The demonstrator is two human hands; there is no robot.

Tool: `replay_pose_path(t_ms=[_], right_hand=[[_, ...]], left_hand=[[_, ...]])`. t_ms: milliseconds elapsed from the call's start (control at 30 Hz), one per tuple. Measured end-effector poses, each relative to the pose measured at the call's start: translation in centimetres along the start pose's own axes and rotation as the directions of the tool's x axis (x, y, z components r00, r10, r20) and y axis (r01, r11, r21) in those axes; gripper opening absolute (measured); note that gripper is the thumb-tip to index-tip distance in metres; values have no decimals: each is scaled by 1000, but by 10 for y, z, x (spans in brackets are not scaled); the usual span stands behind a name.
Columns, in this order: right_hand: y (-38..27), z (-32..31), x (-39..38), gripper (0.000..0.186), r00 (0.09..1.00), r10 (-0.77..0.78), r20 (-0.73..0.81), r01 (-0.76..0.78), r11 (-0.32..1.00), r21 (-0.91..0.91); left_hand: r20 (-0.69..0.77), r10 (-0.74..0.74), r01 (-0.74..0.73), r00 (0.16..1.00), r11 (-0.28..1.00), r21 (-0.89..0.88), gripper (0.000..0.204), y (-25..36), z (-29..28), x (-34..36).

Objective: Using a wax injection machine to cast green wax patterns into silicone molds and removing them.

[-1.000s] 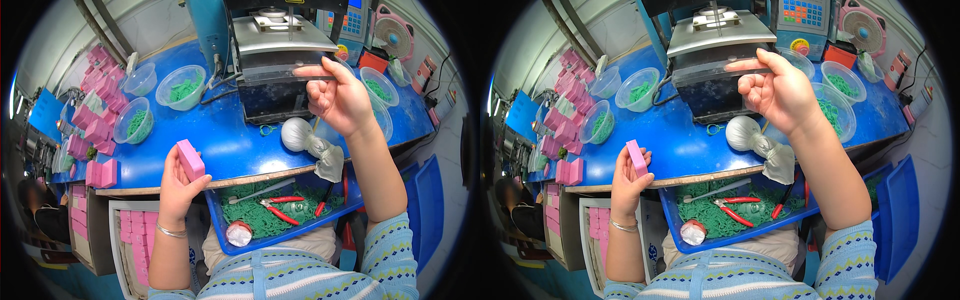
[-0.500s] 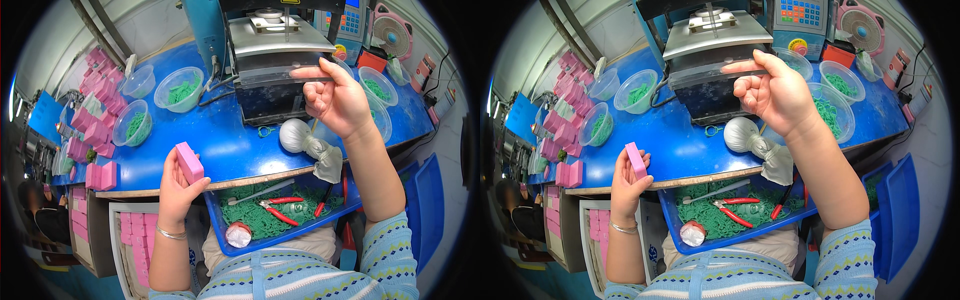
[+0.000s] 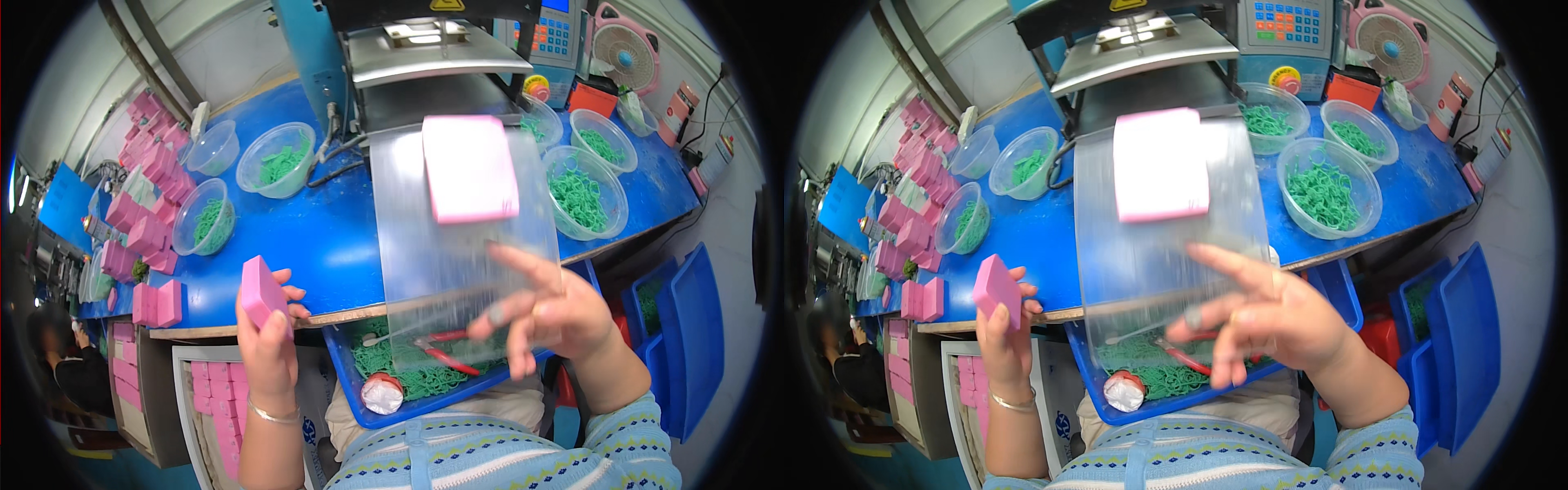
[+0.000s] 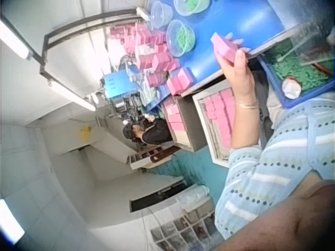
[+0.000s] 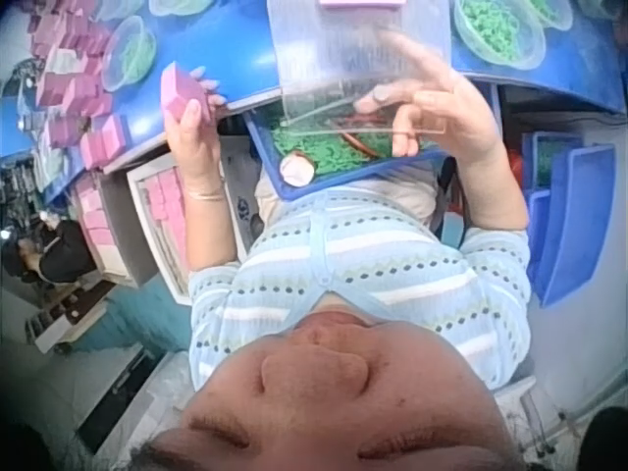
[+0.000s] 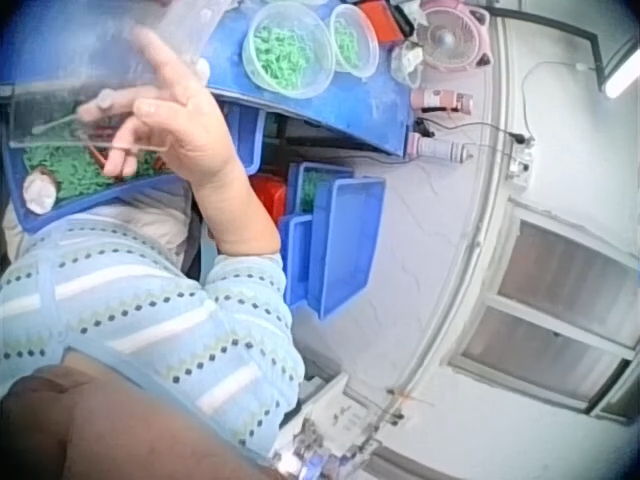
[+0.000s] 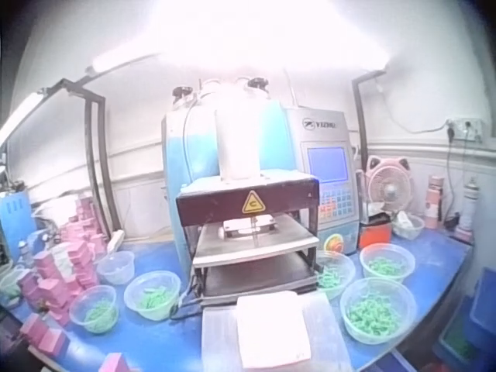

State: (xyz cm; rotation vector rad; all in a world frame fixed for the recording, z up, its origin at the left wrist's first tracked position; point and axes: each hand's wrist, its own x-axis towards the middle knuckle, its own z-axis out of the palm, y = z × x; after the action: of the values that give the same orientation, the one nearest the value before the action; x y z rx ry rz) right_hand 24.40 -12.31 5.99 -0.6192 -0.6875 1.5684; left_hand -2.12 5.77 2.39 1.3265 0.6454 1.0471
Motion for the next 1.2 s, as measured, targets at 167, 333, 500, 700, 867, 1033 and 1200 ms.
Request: replay_pose_path(t_ms=[167,333,500,700,867,1033,1200], right_hand=[[32,-1,-6,66,944,309,115,-322,940,113],[60,-1,3,61,883,435,174,-445,895,19],[72,-8,4,60,888,440,134,-441,897,-23],[87,-15,0,59,902,405,150,-415,909,35],[93,-17,-4,57,892,412,183,-422,906,16],[106,-20,-5,52,912,359,200,-329,929,-168],[113,-28,-5,40,905,365,219,-270,890,-368]], left_hand=[[255,340,-423,905,775,469,81,25,50,-15],[534,21,-461,845,533,709,73,30,70,3],[449,-2,-382,894,523,762,71,21,35,21],[244,284,-313,927,228,922,75,-7,0,43],[436,453,-619,778,436,653,65,15,39,-15],[677,415,-769,609,100,631,44,22,54,-32],[640,549,-812,538,134,569,35,16,49,-37]])
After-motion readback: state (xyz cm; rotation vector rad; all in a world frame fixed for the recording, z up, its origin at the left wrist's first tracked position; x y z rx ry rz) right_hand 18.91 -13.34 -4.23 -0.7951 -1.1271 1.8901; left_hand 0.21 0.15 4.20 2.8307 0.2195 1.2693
